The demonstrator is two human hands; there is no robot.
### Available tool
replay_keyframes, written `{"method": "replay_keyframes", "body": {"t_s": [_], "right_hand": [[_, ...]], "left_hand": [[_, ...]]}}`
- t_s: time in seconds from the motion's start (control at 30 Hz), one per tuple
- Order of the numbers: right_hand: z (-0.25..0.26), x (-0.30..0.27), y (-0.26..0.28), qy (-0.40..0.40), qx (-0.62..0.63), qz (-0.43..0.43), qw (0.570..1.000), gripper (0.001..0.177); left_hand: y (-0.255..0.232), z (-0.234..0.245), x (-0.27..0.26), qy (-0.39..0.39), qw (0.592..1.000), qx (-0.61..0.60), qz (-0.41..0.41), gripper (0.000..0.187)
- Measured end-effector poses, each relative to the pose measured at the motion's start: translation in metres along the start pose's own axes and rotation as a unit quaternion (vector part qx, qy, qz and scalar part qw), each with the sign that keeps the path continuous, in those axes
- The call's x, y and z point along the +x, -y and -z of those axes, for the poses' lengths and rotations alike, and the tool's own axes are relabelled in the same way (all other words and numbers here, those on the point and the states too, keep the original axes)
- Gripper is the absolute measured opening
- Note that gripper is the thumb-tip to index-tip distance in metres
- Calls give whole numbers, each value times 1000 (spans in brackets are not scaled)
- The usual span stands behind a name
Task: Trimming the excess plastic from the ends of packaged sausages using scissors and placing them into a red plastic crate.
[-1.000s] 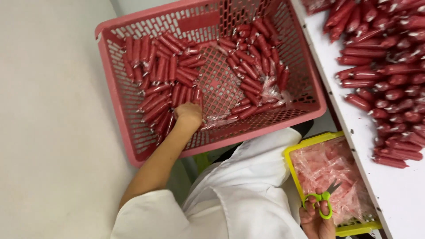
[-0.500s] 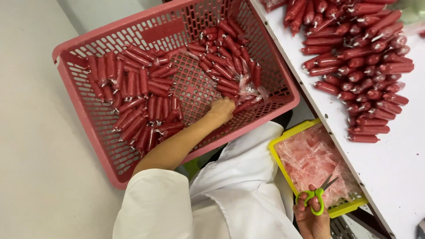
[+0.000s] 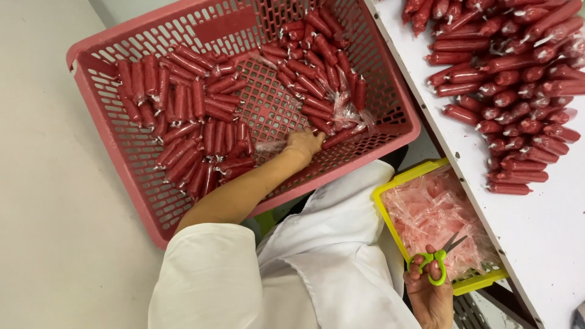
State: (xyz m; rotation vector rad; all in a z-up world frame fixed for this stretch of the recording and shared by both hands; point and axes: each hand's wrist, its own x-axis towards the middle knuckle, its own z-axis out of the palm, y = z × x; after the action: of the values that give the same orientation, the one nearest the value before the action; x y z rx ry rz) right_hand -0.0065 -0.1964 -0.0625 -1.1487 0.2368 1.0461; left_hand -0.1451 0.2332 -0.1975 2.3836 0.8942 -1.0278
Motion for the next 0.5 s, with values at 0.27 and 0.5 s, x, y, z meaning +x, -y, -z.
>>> {"method": "replay_keyframes", "body": {"t_s": [0.27, 0.5], "right_hand": [[6, 6, -3, -28, 0, 0, 1000, 44], [-11, 1, -2, -47, -30, 30, 998, 44]], "left_hand": [[50, 56, -56, -15, 894, -415, -170, 93], [28, 26, 15, -327, 929, -97, -142, 77]]}}
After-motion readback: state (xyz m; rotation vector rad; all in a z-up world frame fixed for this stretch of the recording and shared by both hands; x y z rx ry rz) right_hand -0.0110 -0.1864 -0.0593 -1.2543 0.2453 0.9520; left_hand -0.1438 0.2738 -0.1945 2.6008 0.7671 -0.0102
